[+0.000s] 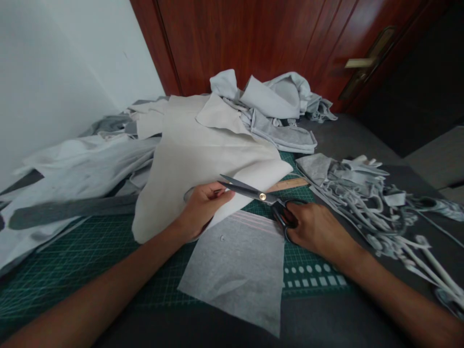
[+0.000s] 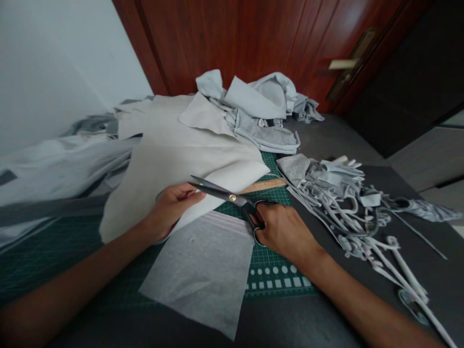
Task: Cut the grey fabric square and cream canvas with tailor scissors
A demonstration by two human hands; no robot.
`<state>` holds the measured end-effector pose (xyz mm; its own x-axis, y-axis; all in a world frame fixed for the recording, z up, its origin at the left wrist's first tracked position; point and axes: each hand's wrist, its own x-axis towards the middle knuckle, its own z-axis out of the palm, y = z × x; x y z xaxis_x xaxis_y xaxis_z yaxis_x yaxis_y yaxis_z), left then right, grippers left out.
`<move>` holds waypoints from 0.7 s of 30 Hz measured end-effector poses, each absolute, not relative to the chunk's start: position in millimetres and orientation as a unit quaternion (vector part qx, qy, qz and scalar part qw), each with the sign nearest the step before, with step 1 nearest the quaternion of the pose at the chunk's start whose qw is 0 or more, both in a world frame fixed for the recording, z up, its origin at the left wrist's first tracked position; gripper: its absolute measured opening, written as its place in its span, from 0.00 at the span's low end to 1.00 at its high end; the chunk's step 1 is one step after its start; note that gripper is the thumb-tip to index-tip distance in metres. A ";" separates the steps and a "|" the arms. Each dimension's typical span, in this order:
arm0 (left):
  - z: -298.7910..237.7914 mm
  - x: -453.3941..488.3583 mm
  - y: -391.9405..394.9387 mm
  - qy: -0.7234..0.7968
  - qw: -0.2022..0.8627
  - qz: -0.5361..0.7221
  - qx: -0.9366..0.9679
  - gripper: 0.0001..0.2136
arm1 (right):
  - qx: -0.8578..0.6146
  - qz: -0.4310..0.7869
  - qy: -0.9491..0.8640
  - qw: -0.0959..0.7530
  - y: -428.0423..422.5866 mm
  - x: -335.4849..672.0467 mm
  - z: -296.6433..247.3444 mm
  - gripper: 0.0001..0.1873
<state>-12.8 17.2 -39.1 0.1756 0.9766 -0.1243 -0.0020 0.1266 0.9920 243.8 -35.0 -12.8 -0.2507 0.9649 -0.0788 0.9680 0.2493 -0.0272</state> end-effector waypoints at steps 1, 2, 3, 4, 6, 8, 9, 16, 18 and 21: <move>-39.1 -12.7 17.2 0.483 0.571 0.424 0.511 0.12 | 0.614 -0.036 0.789 0.023 -36.1 243.4 -12.3 0.04; -39.1 -12.6 17.1 0.485 0.566 0.423 0.515 0.11 | 0.615 -0.036 0.787 0.023 -37.1 243.2 -11.9 0.04; -38.9 -12.5 16.9 0.488 0.562 0.421 0.518 0.11 | 0.615 -0.035 0.787 0.022 -37.9 243.0 -11.7 0.04; -38.6 -12.5 16.6 0.490 0.560 0.421 0.519 0.10 | 0.615 -0.034 0.788 0.021 -38.6 242.9 -11.7 0.04; -37.8 -12.7 15.9 0.491 0.558 0.420 0.521 0.09 | 0.614 -0.033 0.789 0.018 -39.4 242.8 -12.1 0.04; -37.0 -13.0 15.3 0.490 0.557 0.419 0.524 0.09 | 0.612 -0.036 0.790 0.016 -39.5 242.9 -12.6 0.05; -36.7 -13.1 15.1 0.490 0.556 0.418 0.526 0.09 | 0.612 -0.039 0.790 0.015 -39.3 243.0 -12.8 0.05; -37.3 -12.5 15.1 0.483 0.573 0.425 0.508 0.09 | 0.608 -0.028 0.794 0.016 -37.7 245.3 -12.1 0.02; -37.1 -12.5 15.4 0.475 0.587 0.427 0.498 0.11 | 0.607 -0.015 0.794 0.003 -37.6 246.3 -14.3 0.05; -36.4 -13.4 16.1 0.478 0.584 0.429 0.495 0.11 | 0.599 -0.006 0.800 -0.019 -37.3 247.3 -19.6 0.08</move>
